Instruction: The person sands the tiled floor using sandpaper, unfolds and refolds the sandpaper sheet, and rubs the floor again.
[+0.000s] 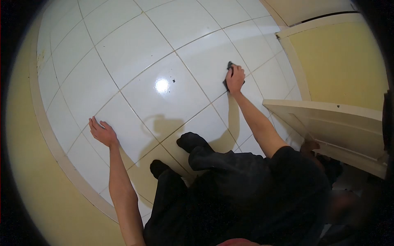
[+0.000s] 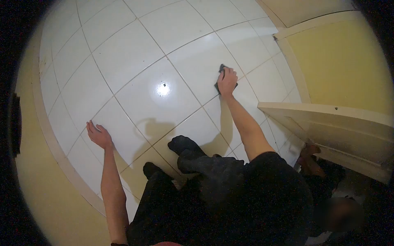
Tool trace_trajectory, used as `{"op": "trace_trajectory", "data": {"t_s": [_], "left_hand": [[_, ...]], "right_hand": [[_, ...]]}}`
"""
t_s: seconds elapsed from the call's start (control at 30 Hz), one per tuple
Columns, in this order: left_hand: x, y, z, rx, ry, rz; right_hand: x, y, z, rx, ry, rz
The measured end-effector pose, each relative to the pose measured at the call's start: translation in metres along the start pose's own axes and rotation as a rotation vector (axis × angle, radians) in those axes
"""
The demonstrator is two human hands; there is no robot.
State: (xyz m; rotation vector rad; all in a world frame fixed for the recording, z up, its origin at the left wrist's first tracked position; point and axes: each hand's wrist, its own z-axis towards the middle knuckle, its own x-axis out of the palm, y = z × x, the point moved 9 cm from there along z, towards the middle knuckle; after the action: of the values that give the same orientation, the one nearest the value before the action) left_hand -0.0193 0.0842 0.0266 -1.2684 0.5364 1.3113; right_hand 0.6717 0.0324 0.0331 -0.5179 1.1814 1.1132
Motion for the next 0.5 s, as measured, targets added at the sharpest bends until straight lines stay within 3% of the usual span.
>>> {"op": "trace_trajectory", "data": {"t_s": [0.1,0.2,0.4,0.5], "left_hand": [[-0.003,0.0,0.0,0.01,-0.01,0.004],[0.0,0.002,-0.003,0.024,-0.014,-0.003],[0.002,0.001,0.001,0.022,-0.002,0.015],[-0.003,-0.004,0.001,0.039,-0.033,0.013]], "right_hand": [[-0.016,0.029,-0.044,-0.255,0.114,0.14],[-0.029,0.009,-0.07,-0.263,0.088,0.186],[-0.018,-0.078,-0.01,0.291,-0.1,-0.127],[-0.008,-0.074,0.008,0.39,-0.124,-0.198]]}}
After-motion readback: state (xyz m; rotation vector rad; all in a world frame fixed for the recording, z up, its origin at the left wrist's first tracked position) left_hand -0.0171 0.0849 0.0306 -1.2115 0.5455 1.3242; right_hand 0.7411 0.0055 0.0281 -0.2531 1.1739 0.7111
